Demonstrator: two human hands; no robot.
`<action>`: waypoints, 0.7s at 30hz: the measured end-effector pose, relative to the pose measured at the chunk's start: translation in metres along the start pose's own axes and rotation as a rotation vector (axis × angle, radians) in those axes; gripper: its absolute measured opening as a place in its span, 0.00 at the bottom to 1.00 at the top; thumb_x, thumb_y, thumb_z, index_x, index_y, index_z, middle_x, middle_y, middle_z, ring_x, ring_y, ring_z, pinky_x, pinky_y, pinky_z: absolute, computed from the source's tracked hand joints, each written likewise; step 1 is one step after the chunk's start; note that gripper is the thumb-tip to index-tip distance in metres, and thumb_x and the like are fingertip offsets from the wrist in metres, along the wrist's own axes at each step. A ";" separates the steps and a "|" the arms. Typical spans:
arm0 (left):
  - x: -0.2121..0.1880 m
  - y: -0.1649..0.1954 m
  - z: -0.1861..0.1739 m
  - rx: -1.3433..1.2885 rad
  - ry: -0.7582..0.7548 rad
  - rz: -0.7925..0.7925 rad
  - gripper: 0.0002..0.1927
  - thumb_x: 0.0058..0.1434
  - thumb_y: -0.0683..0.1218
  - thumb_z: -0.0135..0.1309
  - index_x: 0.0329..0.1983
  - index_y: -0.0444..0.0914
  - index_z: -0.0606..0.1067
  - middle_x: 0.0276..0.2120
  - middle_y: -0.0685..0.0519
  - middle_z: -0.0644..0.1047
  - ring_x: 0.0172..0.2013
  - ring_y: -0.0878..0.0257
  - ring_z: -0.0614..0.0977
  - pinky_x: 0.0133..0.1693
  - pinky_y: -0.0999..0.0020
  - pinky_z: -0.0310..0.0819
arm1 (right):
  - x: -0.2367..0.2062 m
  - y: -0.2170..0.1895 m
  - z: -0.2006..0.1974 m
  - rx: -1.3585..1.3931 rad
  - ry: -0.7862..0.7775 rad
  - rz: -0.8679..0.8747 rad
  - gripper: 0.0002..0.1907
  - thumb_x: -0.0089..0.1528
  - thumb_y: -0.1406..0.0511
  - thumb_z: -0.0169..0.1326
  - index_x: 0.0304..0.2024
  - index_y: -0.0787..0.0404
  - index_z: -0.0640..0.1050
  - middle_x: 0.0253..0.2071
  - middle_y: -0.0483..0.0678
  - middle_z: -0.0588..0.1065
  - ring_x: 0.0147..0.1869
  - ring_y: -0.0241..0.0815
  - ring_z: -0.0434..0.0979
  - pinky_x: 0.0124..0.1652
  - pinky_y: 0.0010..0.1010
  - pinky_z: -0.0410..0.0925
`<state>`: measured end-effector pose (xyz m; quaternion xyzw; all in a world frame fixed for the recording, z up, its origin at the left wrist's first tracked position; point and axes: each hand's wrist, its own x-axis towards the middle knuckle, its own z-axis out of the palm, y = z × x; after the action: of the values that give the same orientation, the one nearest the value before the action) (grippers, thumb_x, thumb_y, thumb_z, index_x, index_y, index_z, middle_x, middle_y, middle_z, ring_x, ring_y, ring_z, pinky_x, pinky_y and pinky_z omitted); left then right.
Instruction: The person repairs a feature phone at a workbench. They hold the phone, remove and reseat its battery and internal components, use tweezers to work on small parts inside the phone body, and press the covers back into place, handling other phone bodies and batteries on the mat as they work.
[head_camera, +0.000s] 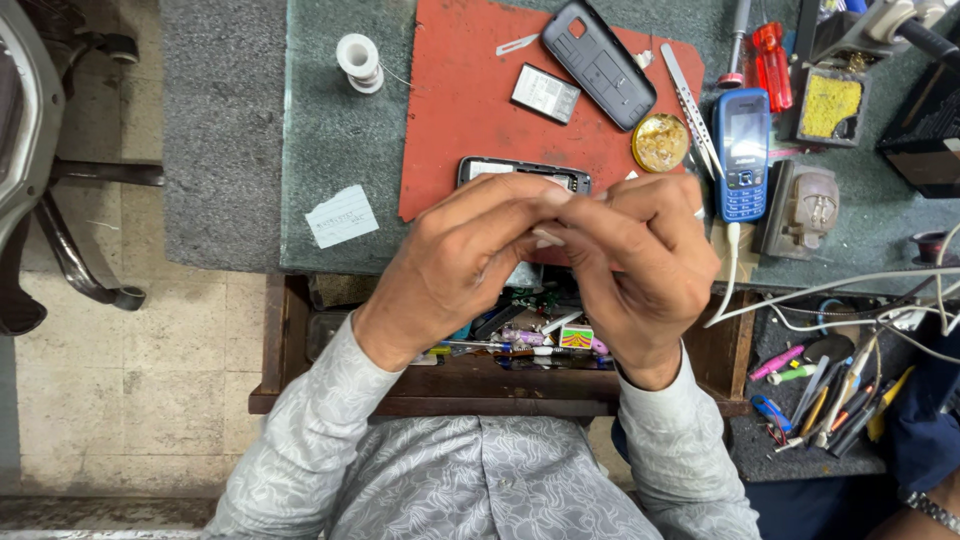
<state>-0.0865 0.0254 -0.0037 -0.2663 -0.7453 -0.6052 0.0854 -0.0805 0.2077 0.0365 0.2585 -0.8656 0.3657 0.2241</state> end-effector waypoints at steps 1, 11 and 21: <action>0.000 -0.001 0.001 -0.011 0.003 -0.010 0.17 0.61 0.29 0.52 0.53 0.31 0.76 0.52 0.46 0.78 0.52 0.53 0.83 0.51 0.64 0.81 | -0.001 0.000 0.001 0.027 0.004 0.030 0.15 0.57 0.77 0.65 0.45 0.68 0.80 0.35 0.47 0.75 0.40 0.44 0.74 0.44 0.35 0.66; 0.004 -0.002 0.006 0.037 0.046 -0.075 0.13 0.59 0.28 0.52 0.45 0.33 0.73 0.38 0.48 0.73 0.39 0.54 0.82 0.38 0.60 0.75 | -0.011 0.007 0.013 0.186 0.057 0.126 0.18 0.54 0.72 0.73 0.42 0.68 0.77 0.39 0.51 0.73 0.42 0.41 0.74 0.44 0.28 0.67; 0.006 0.000 0.011 0.105 0.092 -0.051 0.12 0.58 0.29 0.52 0.42 0.34 0.72 0.37 0.49 0.72 0.39 0.51 0.81 0.39 0.57 0.75 | -0.008 0.004 0.016 0.213 0.089 0.145 0.13 0.59 0.76 0.71 0.42 0.67 0.79 0.34 0.49 0.72 0.38 0.39 0.73 0.40 0.26 0.68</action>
<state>-0.0898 0.0379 -0.0041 -0.2143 -0.7778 -0.5790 0.1179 -0.0799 0.2006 0.0195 0.2013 -0.8275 0.4818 0.2066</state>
